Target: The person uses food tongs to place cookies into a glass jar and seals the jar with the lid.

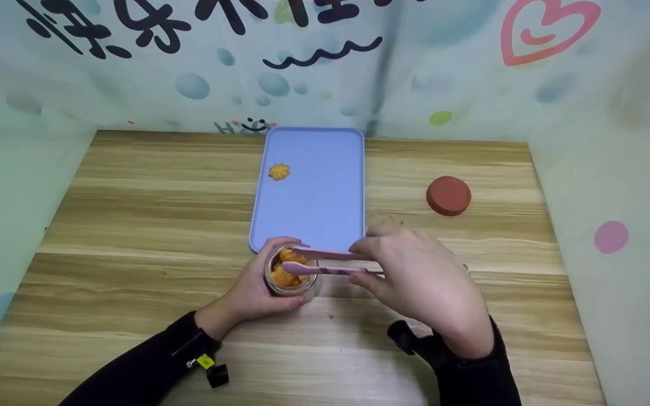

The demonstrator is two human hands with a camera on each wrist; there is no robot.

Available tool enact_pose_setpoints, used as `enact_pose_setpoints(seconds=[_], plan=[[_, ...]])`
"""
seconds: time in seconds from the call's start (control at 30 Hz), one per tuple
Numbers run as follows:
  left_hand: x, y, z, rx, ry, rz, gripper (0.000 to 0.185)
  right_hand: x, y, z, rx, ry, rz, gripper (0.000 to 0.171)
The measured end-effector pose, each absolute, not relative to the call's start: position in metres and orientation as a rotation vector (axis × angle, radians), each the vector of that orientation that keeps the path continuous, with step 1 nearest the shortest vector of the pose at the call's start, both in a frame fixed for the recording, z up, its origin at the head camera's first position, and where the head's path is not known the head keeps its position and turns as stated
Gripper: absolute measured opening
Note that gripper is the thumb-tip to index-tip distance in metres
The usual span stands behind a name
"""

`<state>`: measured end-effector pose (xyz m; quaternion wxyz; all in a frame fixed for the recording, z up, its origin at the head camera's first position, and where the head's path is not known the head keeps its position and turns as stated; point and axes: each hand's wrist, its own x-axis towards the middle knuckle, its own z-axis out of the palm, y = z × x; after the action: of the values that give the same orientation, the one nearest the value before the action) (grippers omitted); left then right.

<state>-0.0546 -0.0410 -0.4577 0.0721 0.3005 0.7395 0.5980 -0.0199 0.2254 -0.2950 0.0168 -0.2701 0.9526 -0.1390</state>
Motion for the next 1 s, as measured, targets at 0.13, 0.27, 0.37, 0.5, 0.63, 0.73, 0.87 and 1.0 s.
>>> enact_pose_setpoints(seconds=[0.13,0.27,0.37,0.5,0.63,0.73,0.87,1.0], plan=[[-0.054,-0.042,-0.458,0.897,2.225,1.779,0.086,-0.021,0.223,-0.296,-0.854,2.965,-0.427,0.022],[-0.054,-0.042,-0.459,0.893,2.216,1.776,0.086,-0.022,0.220,-0.298,-0.862,2.983,-0.468,0.027],[-0.055,-0.042,-0.459,0.897,2.193,1.796,0.086,-0.025,0.216,-0.299,-0.846,3.020,-0.555,0.031],[-0.054,-0.042,-0.460,0.900,2.233,1.789,0.087,-0.033,0.210,-0.304,-0.834,3.086,-0.689,0.033],[-0.054,-0.041,-0.459,0.892,2.268,1.772,0.088,-0.046,0.207,-0.313,-0.766,3.112,-0.799,0.035],[-0.054,-0.041,-0.459,0.888,2.254,1.779,0.088,-0.057,0.207,-0.320,-0.678,3.108,-0.826,0.039],[-0.055,-0.041,-0.459,0.894,2.249,1.774,0.087,-0.067,0.208,-0.327,-0.593,3.095,-0.810,0.043],[-0.056,-0.042,-0.460,0.900,2.254,1.766,0.087,-0.078,0.207,-0.335,-0.528,3.101,-0.804,0.044]])
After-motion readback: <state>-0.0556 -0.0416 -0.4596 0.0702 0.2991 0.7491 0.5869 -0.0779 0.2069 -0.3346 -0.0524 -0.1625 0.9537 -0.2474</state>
